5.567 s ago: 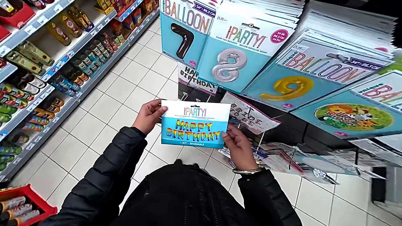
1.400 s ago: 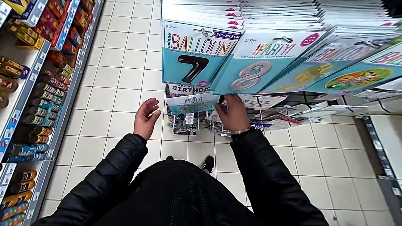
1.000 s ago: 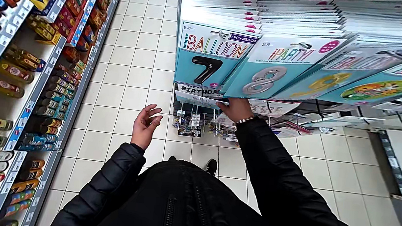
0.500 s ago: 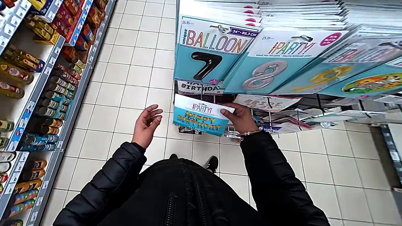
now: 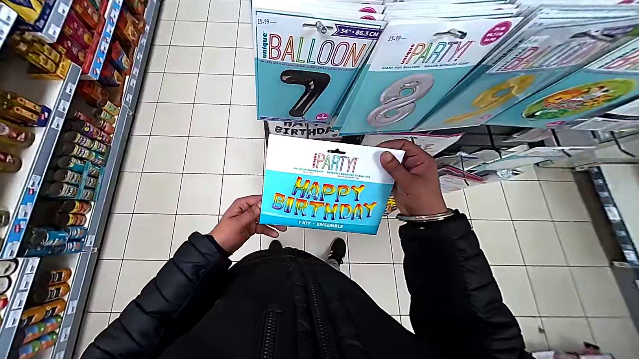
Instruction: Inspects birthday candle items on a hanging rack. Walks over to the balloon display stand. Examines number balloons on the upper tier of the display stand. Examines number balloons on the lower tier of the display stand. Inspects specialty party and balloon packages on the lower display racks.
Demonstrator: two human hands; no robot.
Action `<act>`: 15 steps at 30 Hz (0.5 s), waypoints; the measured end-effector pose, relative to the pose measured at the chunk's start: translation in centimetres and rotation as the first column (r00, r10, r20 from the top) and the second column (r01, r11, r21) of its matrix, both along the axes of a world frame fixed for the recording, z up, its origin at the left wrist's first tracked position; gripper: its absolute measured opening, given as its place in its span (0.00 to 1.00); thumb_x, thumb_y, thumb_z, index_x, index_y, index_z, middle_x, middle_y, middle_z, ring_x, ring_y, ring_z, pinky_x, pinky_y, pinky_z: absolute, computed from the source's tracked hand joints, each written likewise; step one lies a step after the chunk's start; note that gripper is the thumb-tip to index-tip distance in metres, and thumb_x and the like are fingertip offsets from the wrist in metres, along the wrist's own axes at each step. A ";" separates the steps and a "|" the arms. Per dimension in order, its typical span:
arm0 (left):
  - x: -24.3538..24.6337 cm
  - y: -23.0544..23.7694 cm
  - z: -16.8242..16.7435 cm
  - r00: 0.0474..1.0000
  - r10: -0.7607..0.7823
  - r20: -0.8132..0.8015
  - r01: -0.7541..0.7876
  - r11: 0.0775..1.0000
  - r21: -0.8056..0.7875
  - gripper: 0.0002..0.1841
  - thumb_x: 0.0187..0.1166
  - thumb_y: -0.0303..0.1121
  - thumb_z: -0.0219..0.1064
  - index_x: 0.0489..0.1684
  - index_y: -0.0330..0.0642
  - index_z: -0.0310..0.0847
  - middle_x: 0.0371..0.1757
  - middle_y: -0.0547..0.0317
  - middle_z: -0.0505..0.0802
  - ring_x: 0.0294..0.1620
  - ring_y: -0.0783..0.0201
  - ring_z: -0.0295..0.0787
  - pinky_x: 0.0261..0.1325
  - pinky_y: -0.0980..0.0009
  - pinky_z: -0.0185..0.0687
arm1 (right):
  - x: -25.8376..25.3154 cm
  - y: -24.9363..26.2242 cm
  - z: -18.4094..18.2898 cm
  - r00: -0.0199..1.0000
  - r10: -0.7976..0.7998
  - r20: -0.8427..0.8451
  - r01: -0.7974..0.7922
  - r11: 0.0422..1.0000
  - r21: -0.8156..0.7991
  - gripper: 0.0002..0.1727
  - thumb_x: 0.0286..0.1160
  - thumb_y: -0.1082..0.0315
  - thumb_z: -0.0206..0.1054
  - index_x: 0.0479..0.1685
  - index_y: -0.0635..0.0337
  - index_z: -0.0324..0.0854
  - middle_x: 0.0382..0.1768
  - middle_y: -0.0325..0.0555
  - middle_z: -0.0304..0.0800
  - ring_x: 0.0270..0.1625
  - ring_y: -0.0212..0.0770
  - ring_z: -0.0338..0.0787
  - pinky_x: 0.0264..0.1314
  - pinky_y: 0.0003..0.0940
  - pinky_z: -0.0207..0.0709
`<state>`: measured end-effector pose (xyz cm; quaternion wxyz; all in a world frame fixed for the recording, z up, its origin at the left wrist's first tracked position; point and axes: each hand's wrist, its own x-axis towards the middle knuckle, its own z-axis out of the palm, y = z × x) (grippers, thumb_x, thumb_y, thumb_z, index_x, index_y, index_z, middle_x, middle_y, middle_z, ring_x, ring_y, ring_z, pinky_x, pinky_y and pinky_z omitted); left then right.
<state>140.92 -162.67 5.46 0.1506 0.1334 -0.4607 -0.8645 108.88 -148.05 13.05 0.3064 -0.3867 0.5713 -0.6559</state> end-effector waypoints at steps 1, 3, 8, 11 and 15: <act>0.0 0.1 0.2 0.999 0.005 -0.033 -0.005 1.000 0.021 0.20 0.92 0.47 0.54 0.67 0.46 0.85 0.58 0.44 0.94 0.48 0.53 0.97 0.43 0.59 0.95 | 0.1 0.2 0.3 1.000 0.001 -0.004 -0.001 1.000 -0.009 0.09 0.82 0.71 0.64 0.55 0.59 0.85 0.41 0.41 0.95 0.41 0.32 0.95 0.46 0.30 0.92; 0.0 0.3 0.9 0.997 0.034 -0.067 -0.030 0.998 0.048 0.21 0.91 0.48 0.55 0.65 0.44 0.86 0.57 0.44 0.94 0.47 0.54 0.97 0.41 0.61 0.95 | 0.2 0.4 0.7 1.000 -0.003 0.000 0.003 1.000 -0.028 0.09 0.82 0.71 0.65 0.55 0.60 0.85 0.42 0.42 0.95 0.41 0.33 0.95 0.47 0.31 0.92; 0.0 0.3 1.8 0.989 0.064 -0.133 -0.056 0.996 0.064 0.22 0.92 0.48 0.54 0.66 0.41 0.85 0.59 0.45 0.93 0.49 0.56 0.96 0.43 0.60 0.95 | 0.4 0.8 1.2 1.000 -0.030 -0.006 0.030 0.998 -0.047 0.09 0.83 0.69 0.66 0.56 0.59 0.84 0.42 0.41 0.94 0.42 0.33 0.95 0.47 0.31 0.93; 0.0 0.4 1.9 0.987 0.061 -0.148 -0.054 0.997 0.050 0.22 0.91 0.48 0.55 0.64 0.40 0.86 0.58 0.45 0.93 0.49 0.57 0.96 0.44 0.60 0.95 | 0.5 1.0 1.2 0.999 -0.031 -0.022 0.029 0.997 -0.073 0.09 0.83 0.69 0.66 0.56 0.59 0.84 0.42 0.41 0.94 0.42 0.33 0.95 0.48 0.31 0.92; 0.3 0.6 1.9 0.987 0.066 -0.143 -0.063 0.998 0.030 0.21 0.90 0.48 0.57 0.64 0.41 0.86 0.58 0.45 0.93 0.48 0.57 0.96 0.44 0.60 0.95 | 0.7 1.1 1.3 0.999 -0.037 -0.035 0.034 0.997 -0.065 0.09 0.83 0.70 0.66 0.56 0.60 0.84 0.42 0.42 0.95 0.41 0.34 0.95 0.47 0.31 0.93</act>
